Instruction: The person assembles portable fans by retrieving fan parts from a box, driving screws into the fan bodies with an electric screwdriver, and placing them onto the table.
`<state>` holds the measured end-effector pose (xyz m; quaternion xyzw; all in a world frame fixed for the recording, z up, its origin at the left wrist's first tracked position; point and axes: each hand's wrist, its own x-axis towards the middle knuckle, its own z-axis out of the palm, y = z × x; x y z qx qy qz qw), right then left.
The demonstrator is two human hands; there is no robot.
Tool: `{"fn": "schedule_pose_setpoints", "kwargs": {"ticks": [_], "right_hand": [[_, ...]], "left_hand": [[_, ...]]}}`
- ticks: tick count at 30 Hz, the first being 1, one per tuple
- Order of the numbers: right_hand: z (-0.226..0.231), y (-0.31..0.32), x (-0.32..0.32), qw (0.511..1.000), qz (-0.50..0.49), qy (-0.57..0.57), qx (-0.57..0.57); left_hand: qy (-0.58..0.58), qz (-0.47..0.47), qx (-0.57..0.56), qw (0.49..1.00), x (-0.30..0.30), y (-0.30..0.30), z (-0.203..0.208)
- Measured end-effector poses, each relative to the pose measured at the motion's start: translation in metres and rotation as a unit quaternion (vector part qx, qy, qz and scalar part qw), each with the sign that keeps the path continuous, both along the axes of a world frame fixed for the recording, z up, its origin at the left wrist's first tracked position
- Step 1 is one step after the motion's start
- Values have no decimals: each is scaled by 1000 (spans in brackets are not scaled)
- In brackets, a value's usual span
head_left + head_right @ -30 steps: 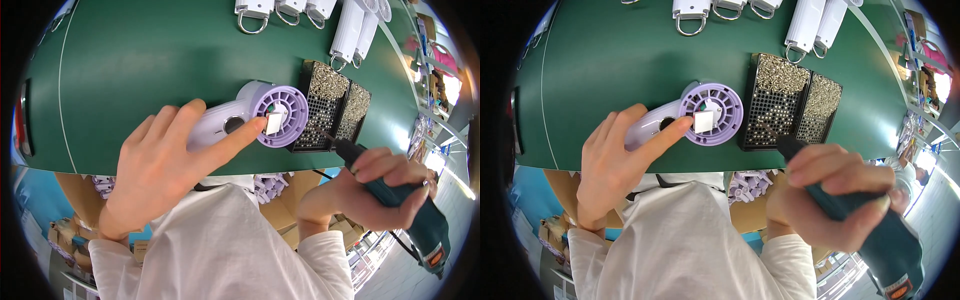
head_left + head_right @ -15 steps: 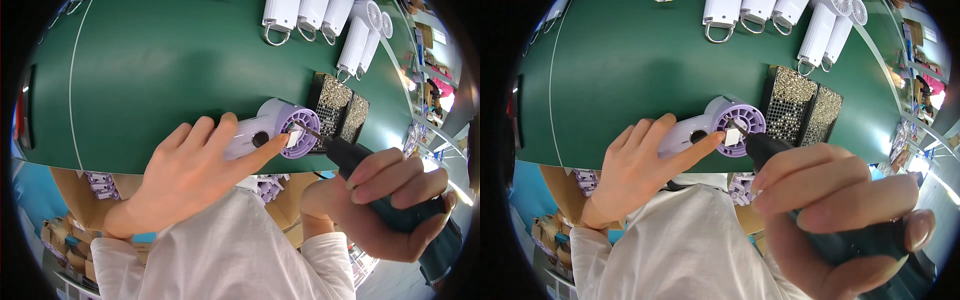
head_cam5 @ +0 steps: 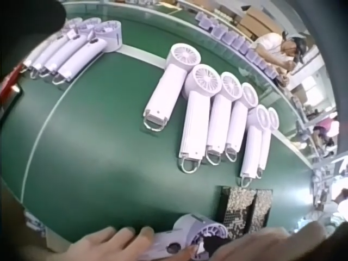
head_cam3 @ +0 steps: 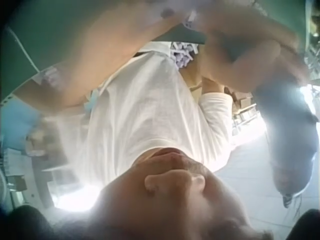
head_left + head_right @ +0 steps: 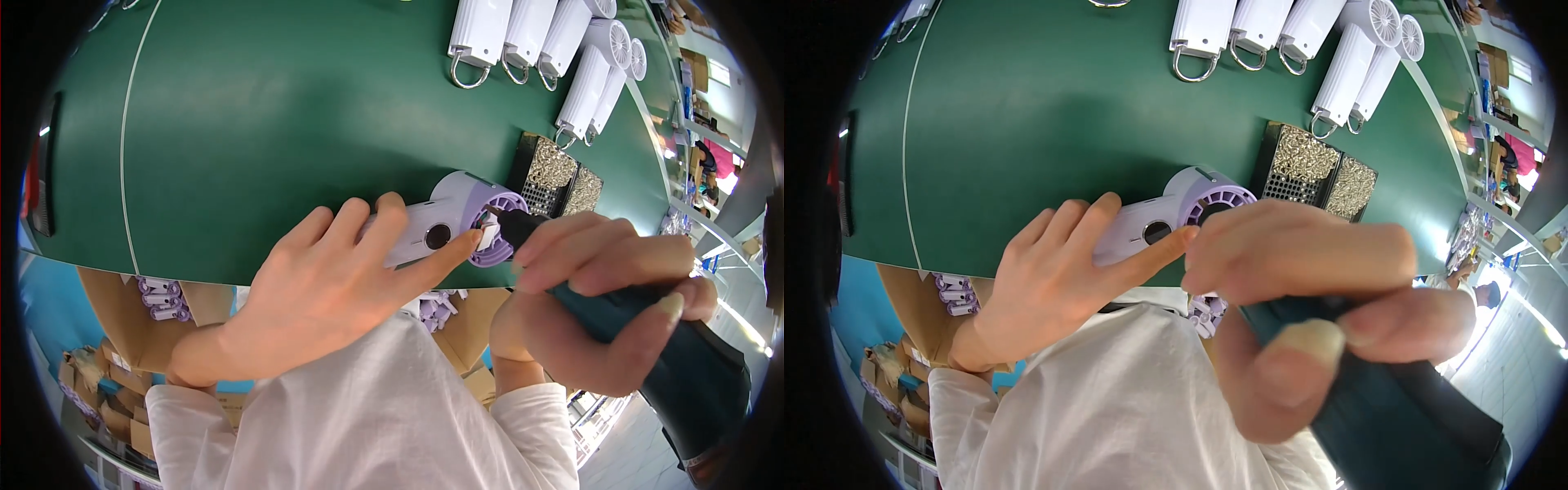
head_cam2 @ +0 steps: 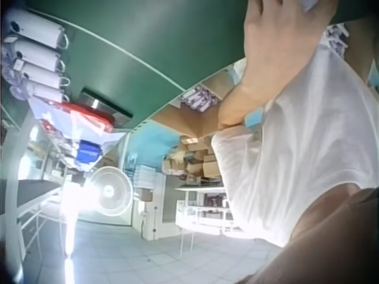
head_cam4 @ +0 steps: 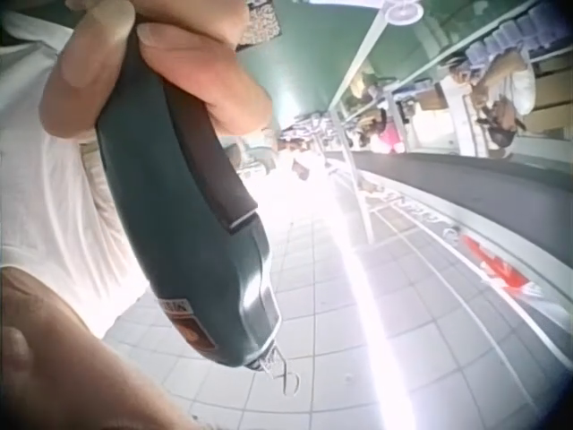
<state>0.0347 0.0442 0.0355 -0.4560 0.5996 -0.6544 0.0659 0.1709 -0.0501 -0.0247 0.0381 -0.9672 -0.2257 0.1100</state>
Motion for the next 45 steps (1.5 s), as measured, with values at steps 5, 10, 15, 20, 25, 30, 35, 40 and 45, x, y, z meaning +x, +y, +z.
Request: {"fn": "schedule_pose_setpoints", "kwargs": {"ticks": [5, 10, 15, 20, 25, 30, 35, 40, 45], "right_hand": [[4, 7, -5, 999, 30, 12, 0], [2, 17, 0, 996, 27, 40, -76], [30, 65, -20, 972, -149, 25, -181], [12, 91, -44, 926, -360, -12, -116], [-4, 115, -62, 919, -377, -54, -99], [-15, 132, -76, 945, -324, -28, -48], [-19, 135, -80, 947, -317, -36, -39], [-24, 125, -83, 930, -367, 8, -35], [-9, 121, -73, 926, -374, -35, -40]], "left_hand": [[49, -15, -19, 998, -2, -1, -6], [24, -26, -29, 999, -1, -4, -3], [24, -3, -88, 996, -11, -4, -1], [4, 12, -41, 999, -24, 2, 2], [2, 24, -21, 999, -32, 6, 5], [2, 17, -7, 1000, -35, 6, 4], [-11, 17, -6, 1000, -37, 8, 6], [-9, 25, -9, 1000, -34, 7, 5], [1, 19, 2, 1000, -38, 9, 4]]}}
